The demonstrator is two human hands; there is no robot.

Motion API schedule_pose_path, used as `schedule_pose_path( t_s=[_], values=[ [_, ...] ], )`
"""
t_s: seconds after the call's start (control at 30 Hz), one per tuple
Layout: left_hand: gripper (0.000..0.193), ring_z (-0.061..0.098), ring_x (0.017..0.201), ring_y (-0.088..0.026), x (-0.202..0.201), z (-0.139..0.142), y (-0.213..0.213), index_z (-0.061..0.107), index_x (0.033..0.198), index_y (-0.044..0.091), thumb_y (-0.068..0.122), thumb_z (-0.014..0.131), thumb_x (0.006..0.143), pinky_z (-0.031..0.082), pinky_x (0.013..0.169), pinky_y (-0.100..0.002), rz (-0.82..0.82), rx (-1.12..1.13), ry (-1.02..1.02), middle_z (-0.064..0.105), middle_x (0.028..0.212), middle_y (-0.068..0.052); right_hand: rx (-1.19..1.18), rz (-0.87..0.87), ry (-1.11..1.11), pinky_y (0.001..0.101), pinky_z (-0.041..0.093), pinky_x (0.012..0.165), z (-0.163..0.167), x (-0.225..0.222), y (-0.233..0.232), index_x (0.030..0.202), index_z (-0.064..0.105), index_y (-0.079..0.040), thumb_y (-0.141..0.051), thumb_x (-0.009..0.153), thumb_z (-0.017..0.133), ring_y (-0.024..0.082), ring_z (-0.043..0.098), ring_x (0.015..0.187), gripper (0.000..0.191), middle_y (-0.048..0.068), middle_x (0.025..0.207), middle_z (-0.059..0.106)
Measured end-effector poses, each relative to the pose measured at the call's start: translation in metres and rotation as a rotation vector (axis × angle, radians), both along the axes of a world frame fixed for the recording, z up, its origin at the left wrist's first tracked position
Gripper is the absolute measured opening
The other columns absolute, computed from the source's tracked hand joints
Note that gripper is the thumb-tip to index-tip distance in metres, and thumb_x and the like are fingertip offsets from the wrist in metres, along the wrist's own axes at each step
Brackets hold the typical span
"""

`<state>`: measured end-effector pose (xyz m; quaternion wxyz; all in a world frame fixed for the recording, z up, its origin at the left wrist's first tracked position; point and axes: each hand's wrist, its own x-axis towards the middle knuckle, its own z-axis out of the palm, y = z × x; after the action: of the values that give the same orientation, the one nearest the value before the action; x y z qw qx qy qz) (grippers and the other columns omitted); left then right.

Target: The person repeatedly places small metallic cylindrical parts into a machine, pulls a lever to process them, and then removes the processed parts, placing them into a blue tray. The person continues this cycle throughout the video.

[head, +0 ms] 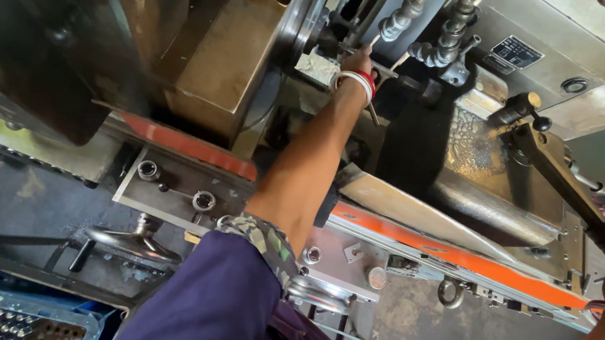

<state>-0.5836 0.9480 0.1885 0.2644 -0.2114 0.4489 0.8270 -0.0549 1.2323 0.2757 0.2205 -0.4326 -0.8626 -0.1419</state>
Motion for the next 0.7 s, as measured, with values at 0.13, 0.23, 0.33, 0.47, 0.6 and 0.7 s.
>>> schedule_pose_path(
  t_s=[0.13,0.23,0.33,0.47,0.6,0.7],
  values=[
    [0.033,0.045,0.043,-0.012,0.010,-0.009,-0.011,0.058,0.082,0.020,0.052,0.057,0.089,0.035,0.038,-0.034,-0.158,0.166,0.056,0.046,0.057,0.003,0.055,-0.026,-0.046,0.0436,0.050,0.057,0.000,-0.001,-0.001,0.103,0.070,0.002,-0.029,0.119,0.032,0.039,0.067,0.071,0.051,0.023,0.079,0.070],
    [0.042,0.036,0.039,-0.013,0.009,-0.018,-0.011,0.049,0.073,0.017,0.052,0.060,0.093,0.029,0.037,-0.032,-0.149,0.167,0.096,0.037,0.051,0.003,0.048,-0.006,-0.032,0.0440,0.049,0.057,-0.001,-0.005,-0.001,0.101,0.069,0.004,-0.028,0.119,0.033,0.038,0.066,0.070,0.051,0.022,0.078,0.069],
    [0.042,0.036,0.039,-0.014,0.002,-0.027,-0.006,0.046,0.071,0.017,0.048,0.063,0.094,0.027,0.038,-0.033,-0.142,0.263,0.046,0.036,0.050,0.004,0.072,0.019,-0.061,0.0439,0.050,0.057,-0.002,-0.011,-0.001,0.103,0.069,0.006,-0.026,0.121,0.036,0.037,0.066,0.068,0.050,0.022,0.079,0.069],
    [0.047,0.039,0.038,-0.017,-0.008,-0.034,-0.002,0.047,0.068,0.013,0.048,0.064,0.094,0.032,0.038,-0.036,-0.151,0.160,0.098,0.041,0.049,-0.001,0.135,0.029,-0.088,0.0400,0.048,0.054,-0.002,-0.017,-0.003,0.101,0.069,0.004,-0.025,0.121,0.038,0.033,0.065,0.063,0.047,0.020,0.077,0.069],
    [0.041,0.044,0.043,-0.016,-0.012,-0.033,-0.003,0.053,0.074,0.014,0.049,0.065,0.092,0.037,0.040,-0.036,-0.132,0.171,0.119,0.045,0.055,0.000,0.102,0.085,-0.007,0.0372,0.046,0.053,0.001,-0.021,-0.005,0.100,0.068,0.003,-0.024,0.122,0.040,0.031,0.064,0.064,0.045,0.019,0.077,0.068],
    [0.045,0.047,0.049,-0.012,-0.010,-0.025,-0.007,0.067,0.089,0.018,0.062,0.057,0.092,0.040,0.045,-0.034,-0.148,0.131,0.094,0.049,0.064,0.003,0.100,-0.010,-0.044,0.0396,0.044,0.048,0.000,-0.023,-0.007,0.099,0.068,0.003,-0.026,0.119,0.037,0.031,0.062,0.057,0.047,0.018,0.072,0.067]
  ],
)
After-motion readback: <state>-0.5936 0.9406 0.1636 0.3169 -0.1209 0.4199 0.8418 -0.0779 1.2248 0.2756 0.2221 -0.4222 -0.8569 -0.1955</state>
